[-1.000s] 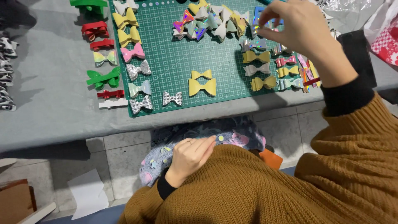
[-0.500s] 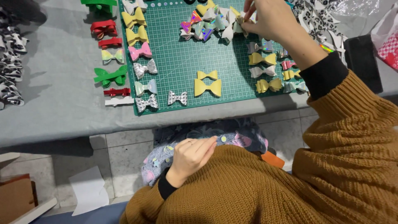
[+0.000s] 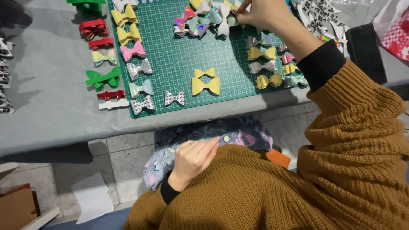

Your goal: Organizing and arranging a collection of small decorative leather or vinyl bows on a cutting mat.

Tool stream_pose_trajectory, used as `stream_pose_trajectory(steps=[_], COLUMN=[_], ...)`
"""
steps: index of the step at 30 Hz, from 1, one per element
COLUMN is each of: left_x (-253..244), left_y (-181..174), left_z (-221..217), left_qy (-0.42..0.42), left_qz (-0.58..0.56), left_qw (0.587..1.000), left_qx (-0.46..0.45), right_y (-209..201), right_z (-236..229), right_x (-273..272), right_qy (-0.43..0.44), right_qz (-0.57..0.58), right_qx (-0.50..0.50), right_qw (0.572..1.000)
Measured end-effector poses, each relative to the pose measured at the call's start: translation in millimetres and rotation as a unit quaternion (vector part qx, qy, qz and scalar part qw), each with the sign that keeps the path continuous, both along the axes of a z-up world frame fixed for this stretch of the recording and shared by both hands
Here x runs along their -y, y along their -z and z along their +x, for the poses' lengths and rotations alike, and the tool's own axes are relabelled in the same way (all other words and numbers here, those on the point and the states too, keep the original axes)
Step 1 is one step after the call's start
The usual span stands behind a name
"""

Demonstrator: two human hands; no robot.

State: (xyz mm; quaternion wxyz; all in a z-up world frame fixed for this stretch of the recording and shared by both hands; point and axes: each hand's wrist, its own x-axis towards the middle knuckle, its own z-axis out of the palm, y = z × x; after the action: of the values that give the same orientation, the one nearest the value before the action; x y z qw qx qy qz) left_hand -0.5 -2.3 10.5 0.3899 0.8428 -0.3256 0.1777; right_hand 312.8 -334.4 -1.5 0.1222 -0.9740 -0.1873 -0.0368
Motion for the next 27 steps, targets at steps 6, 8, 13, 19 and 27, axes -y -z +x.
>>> stream_pose_trajectory(steps=[6,8,13,19,27], left_x=[1.5,4.8,18.9,51.5,75.6], left_y=[-1.5,-0.9,-8.2,-5.2,23.8], left_z=[0.1,2.4,20.2,59.0,72.6], left_qy=[0.0,0.002,0.011,0.129,0.179], left_qz=[0.007,-0.013,-0.071,-0.339,-0.406], left_qw=[1.0,1.0,0.989,0.824,0.72], left_qx=[-0.006,-0.018,-0.132,-0.436,-0.534], right_y=[-13.9,-36.2,-100.6,-124.6,-111.1], right_z=[2.1,-10.0,-92.9,-206.7,-246.7], right_x=[34.3,36.2,13.6,-52.3,-54.5], right_qy=[0.002,-0.013,-0.132,-0.106,-0.092], right_qz=[0.092,0.094,0.189,0.247,0.217], right_qx=[-0.106,-0.103,-0.055,-0.086,0.019], right_qw=[0.99,0.99,0.971,0.959,0.972])
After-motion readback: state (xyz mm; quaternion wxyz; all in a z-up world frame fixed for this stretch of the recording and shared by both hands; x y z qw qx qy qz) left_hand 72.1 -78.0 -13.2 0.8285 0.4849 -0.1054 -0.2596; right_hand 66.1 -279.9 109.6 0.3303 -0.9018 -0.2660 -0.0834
